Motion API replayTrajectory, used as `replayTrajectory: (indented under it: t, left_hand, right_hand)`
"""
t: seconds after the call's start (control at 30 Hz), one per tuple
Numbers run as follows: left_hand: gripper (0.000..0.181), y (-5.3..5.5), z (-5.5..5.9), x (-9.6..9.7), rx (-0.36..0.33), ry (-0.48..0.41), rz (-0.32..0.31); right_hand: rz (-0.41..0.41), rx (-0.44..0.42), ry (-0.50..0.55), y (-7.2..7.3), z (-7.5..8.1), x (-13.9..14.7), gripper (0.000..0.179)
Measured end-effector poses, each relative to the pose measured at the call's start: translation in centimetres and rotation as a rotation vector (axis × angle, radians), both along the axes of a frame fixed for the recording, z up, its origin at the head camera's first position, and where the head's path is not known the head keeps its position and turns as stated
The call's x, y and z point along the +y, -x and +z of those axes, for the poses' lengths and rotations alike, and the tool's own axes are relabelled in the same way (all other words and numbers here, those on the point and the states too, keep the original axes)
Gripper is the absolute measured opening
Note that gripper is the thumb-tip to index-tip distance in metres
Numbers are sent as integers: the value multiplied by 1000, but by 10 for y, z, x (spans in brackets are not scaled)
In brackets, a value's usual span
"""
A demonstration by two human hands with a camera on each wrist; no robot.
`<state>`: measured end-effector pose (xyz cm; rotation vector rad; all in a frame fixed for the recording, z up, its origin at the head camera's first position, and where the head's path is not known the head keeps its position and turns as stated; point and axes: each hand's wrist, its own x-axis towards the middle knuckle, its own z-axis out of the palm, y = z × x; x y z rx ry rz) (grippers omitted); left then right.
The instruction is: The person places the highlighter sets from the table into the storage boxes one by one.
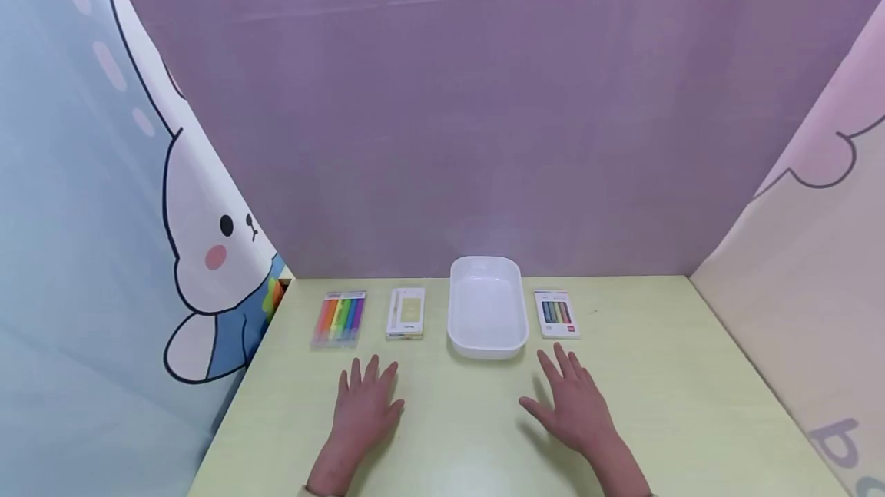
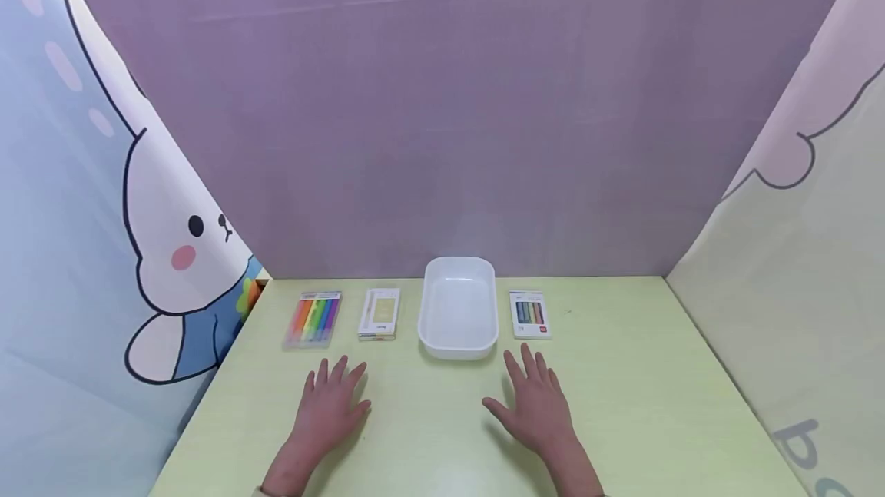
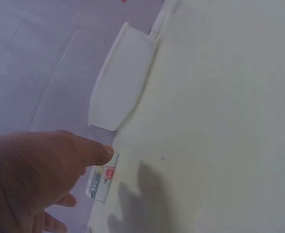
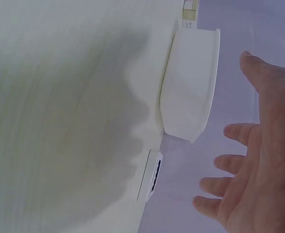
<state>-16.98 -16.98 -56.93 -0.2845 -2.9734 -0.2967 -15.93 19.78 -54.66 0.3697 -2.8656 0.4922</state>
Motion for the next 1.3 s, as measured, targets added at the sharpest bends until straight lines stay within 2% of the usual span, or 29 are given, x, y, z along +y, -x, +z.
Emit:
replayTrajectory:
  t: [0.1,0.27,0.4,0.57,0.7,0.77,0.83,1.03,1.3]
  left_hand:
    - [60,7,6,-1,17,-1,-16]
    - [56,22,30,1,39,-47,-83]
    - [49,31,50,4,-25,-98,-157]
    - [41,49,69,10,-147,-249,-250]
    - [39,68,77,19,-232,-472,-300]
    - [37,78,79,24,-264,-579,-306]
    - [37,89,78,31,-297,-643,-311]
    - [35,114,69,50,-337,-719,-316]
    - [41,148,62,61,-417,-1030,-159]
  right_hand:
    - [3,6,4,2,0,-1,86]
    - [3,16,7,6,4,0,80]
    - [-4,38,15,11,4,-1,71]
    - [-22,73,25,17,4,-1,62]
    - [-8,77,38,15,6,1,58]
    - [-1,74,44,14,7,2,57]
    - [-4,83,41,14,9,4,56]
    - [17,96,-5,20,14,15,54]
    - [60,109,-139,42,40,33,53]
